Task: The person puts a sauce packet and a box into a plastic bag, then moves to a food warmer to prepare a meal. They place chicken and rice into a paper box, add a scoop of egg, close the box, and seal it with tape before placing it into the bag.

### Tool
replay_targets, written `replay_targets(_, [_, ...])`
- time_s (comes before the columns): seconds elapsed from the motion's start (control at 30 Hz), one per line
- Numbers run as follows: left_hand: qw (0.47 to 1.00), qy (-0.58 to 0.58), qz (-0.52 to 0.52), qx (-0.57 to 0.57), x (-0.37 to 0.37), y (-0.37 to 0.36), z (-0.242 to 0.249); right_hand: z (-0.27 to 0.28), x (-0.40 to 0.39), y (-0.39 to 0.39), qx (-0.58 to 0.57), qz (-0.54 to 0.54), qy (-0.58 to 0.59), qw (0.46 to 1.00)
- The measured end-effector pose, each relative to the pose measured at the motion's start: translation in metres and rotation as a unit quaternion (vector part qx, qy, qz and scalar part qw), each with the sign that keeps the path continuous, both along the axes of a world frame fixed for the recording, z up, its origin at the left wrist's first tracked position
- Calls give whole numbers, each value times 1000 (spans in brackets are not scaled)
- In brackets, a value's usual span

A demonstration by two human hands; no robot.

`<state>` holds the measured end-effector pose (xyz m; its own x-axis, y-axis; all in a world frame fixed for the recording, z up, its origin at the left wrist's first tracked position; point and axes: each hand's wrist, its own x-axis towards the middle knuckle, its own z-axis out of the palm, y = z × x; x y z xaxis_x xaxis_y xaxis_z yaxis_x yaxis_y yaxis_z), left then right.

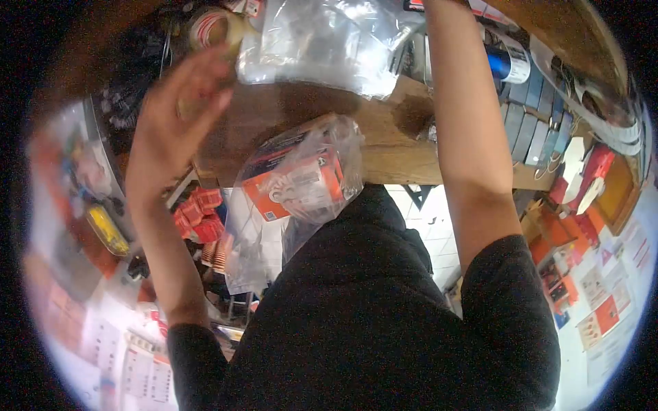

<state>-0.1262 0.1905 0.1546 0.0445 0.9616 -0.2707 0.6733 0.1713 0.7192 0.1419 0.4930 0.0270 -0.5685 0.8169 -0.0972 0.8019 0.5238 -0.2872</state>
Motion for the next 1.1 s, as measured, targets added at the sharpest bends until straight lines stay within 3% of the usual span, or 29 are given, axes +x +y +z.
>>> replay_targets(0.07, [981,156,-58,105,-5,56,-50,32,16,-33,-73,-23,25,997])
replay_targets(0.13, [986,161,-35,30,22,117,-58,58,35,-76,-160,-64,47,984])
replay_targets(0.2, [976,205,-59,37,35,154,-79,80,46,-113,-204,-97,59,972])
replay_targets(0.27, [968,236,-81,34,41,180,-98,91,57,-160,-259,-192,252,913])
replay_targets(0.33, [961,257,-103,29,39,196,-113,90,70,-202,-299,-279,432,804])
replay_targets(0.67, [946,288,-146,41,-6,215,-116,65,119,-244,-348,-320,486,735])
replay_targets(0.9, [945,290,-142,55,-42,212,-107,71,118,-245,-329,-321,436,774])
replay_targets(0.97, [943,294,-140,62,-43,208,-105,62,118,-246,-332,-373,492,713])
replay_targets(1.1, [942,273,-149,125,-28,176,-87,63,120,-245,-363,-370,536,666])
